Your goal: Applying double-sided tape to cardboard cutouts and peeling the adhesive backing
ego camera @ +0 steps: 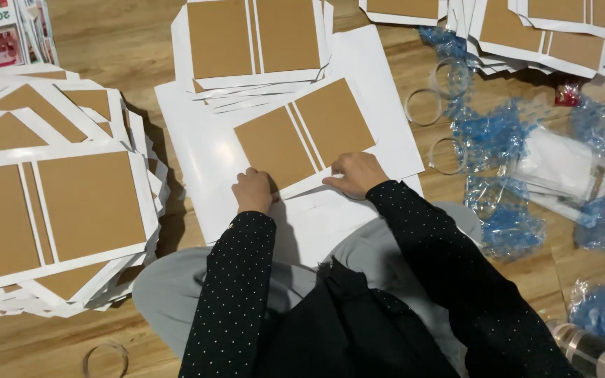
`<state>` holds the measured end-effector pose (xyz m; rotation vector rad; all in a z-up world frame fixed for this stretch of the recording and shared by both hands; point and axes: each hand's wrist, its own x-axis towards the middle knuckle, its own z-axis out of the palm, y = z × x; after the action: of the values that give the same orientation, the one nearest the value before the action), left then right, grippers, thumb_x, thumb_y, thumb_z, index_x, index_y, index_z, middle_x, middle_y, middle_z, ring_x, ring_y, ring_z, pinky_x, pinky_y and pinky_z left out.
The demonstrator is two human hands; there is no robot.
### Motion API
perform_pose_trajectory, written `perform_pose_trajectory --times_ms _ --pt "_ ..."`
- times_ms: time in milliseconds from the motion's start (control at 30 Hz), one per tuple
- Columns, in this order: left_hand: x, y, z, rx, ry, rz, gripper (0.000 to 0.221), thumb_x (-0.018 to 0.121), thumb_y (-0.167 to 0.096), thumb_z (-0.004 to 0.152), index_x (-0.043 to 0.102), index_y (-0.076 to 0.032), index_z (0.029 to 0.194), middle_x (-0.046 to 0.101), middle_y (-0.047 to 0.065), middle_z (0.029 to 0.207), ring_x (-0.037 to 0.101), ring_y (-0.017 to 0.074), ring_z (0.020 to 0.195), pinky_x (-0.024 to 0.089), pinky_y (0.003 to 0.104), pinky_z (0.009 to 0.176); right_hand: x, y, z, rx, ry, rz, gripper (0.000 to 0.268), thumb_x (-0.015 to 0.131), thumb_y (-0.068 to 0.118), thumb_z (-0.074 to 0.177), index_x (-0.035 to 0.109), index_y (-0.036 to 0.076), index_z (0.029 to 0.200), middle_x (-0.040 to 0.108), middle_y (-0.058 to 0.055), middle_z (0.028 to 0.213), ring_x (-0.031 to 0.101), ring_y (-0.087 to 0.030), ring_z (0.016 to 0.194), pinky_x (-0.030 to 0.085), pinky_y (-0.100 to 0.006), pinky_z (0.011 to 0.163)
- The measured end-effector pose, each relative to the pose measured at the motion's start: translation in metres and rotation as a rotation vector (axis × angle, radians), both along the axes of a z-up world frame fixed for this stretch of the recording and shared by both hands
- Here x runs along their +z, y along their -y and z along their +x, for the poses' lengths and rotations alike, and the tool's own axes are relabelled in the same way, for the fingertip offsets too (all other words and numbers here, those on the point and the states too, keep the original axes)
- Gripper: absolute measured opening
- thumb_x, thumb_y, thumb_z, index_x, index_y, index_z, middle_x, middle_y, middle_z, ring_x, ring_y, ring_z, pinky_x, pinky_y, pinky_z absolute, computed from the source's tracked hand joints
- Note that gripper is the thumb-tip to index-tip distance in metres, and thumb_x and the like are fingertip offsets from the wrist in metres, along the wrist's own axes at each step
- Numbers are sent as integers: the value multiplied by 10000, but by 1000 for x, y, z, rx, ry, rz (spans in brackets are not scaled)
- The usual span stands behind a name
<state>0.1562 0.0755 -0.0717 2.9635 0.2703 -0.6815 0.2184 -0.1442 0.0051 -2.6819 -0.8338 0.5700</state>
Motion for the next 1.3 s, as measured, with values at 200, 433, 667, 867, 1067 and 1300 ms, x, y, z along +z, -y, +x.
perform_pose_trajectory --times_ms 200,433,667,867,1067,1300 --pt "9 2 0 4 -13 18 318 633 -102 737 611 -86 1054 537 90 952 529 280 897 479 415 698 7 38 29 -59 -22 -58 271 624 449 719 685 191 778 654 -26 767 632 -286 819 506 -419 712" --pt "-6 0 -1 1 -4 29 344 677 -166 736 611 -80 1062 537 101 962 526 284 909 477 425 727 6 66 44 -99 -79 -61 301 649 486 696 689 214 820 665 -12 813 631 -254 860 498 -402 738" --pt "-20 -3 4 20 -58 28 483 743 -296 683 603 -84 1094 545 103 995 527 289 934 483 436 746 -1 69 50 -167 -141 -84 275 681 428 690 697 194 834 680 -30 824 634 -265 871 496 -405 747" --pt "-22 -3 6 26 -85 41 465 732 -279 701 601 -96 1108 551 97 1021 535 276 936 485 428 752 -10 71 53 -216 -209 -94 232 695 393 684 698 201 813 676 -37 793 632 -270 870 481 -392 765" --pt "3 4 5 20 -98 62 403 708 -215 727 604 -101 1100 555 91 1011 541 266 927 486 414 745 -25 75 56 -260 -227 -93 231 714 382 676 698 191 803 672 -44 774 635 -273 856 477 -384 744" --pt "10 5 8 1 -109 69 406 697 -210 731 599 -93 1107 556 105 1015 537 277 925 486 425 742 -31 79 59 -251 -208 -129 205 705 358 706 698 186 817 674 -69 808 622 -305 891 477 -415 780"
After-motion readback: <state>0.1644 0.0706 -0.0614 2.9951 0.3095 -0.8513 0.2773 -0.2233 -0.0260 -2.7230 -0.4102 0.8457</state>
